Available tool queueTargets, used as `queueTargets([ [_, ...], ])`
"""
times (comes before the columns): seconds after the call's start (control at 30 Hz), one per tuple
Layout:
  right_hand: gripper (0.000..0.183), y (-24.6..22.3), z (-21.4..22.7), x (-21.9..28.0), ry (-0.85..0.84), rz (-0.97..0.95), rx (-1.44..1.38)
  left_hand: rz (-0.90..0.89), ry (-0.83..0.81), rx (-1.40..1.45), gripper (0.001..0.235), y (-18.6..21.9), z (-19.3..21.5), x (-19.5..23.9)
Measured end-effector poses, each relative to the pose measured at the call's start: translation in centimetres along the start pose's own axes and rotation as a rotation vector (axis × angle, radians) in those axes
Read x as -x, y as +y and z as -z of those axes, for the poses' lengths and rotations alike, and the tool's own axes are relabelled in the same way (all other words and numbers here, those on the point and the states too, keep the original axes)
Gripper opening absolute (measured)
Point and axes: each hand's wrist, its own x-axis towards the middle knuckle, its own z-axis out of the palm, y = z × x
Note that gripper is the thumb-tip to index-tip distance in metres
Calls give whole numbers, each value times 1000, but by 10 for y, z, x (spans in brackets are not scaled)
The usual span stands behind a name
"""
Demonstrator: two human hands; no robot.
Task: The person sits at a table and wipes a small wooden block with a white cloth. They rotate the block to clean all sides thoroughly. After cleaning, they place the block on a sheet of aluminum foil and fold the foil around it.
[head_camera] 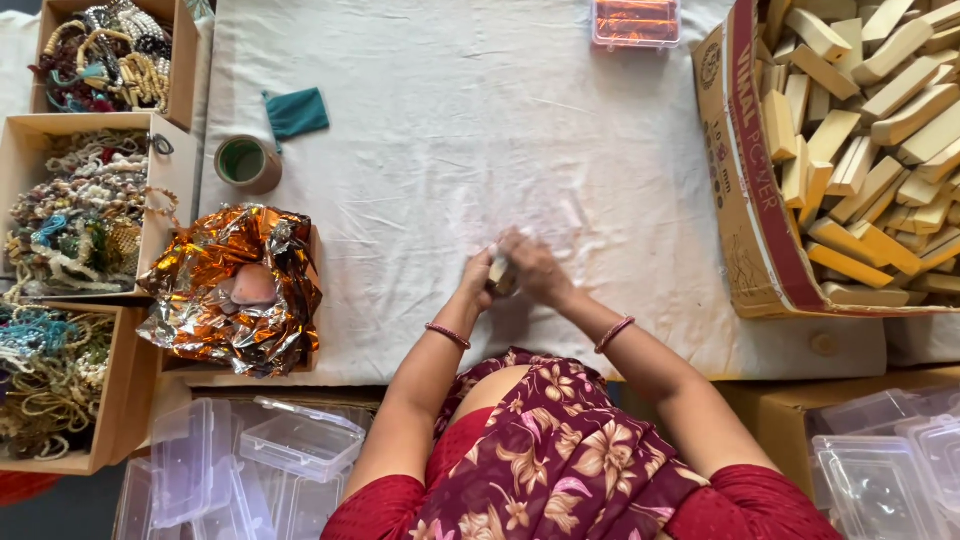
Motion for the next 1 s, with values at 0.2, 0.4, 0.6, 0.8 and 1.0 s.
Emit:
queueTargets([
  [0.2,46,3,1,2,-96,268,363,16,-92,73,53,10,-15,17],
  [0.4,32,-23,22,-12,-275,-352,-82,4,146,-85,94,5,-12,7],
  [0.6,28,3,17,-1,60,143,278,55,58,-56,98,21,-35,35],
  [0.8,29,20,-22,28,-28,141,265,-15,-57,-15,83,1,-3,-4],
  [1.0,29,6,7,1,226,29,503,37,147,-147,77,4,-9,4],
])
